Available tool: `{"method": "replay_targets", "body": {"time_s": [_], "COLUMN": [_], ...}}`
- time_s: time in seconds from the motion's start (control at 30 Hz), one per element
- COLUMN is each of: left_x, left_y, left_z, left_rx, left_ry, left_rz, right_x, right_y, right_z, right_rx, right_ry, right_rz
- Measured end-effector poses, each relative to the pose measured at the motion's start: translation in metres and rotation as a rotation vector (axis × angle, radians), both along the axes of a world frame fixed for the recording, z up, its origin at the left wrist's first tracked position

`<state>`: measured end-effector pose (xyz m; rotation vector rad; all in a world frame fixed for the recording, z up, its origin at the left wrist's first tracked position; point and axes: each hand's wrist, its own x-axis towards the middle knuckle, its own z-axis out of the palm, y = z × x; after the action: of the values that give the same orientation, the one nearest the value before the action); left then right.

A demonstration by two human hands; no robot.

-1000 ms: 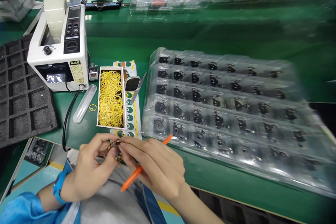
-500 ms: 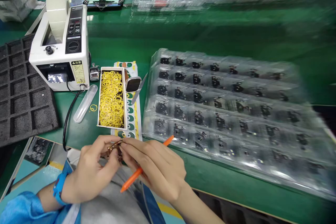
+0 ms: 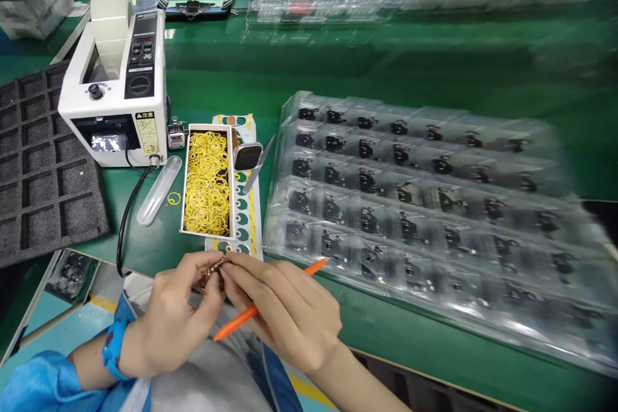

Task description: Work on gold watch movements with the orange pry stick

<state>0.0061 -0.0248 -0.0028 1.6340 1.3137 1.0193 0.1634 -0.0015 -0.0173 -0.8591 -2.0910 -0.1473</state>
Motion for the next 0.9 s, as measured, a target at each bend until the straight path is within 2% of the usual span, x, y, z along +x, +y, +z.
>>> {"method": "replay_targets", "body": {"time_s": [0.17, 0.27, 0.4, 0.5, 0.6, 0.67, 0.8, 0.9], "left_x": [0.001, 0.001, 0.001, 0.001, -0.001, -0.004, -0.011, -0.013], "left_y": [-0.001, -0.002, -0.002, -0.001, 0.007, 0.013, 0.023, 0.024], "left_z": [-0.001, -0.002, -0.002, -0.003, -0.004, -0.004, -0.003, -0.002], "left_rx": [-0.007, -0.073, -0.132, -0.210, -0.337, -0.435, -0.578, -0.652], "left_ry": [-0.011, -0.044, -0.087, -0.169, -0.313, -0.423, -0.586, -0.659], "left_rz": [0.020, 0.022, 0.020, 0.042, 0.099, 0.105, 0.063, -0.012], "right_x": [-0.001, 0.001, -0.001, -0.005, -0.007, -0.004, 0.004, 0.006], "right_y": [-0.002, -0.001, -0.002, -0.005, -0.010, -0.013, -0.016, -0.013], "right_z": [-0.003, -0.002, -0.005, -0.007, -0.003, 0.003, 0.014, 0.018], "right_rx": [-0.001, 0.004, 0.023, -0.022, -0.166, -0.323, -0.705, -0.903], "right_ry": [0.026, -0.002, 0.037, 0.080, 0.150, 0.231, 0.409, 0.425], "right_rz": [-0.017, 0.007, -0.045, -0.068, -0.029, 0.006, 0.011, 0.042]}}
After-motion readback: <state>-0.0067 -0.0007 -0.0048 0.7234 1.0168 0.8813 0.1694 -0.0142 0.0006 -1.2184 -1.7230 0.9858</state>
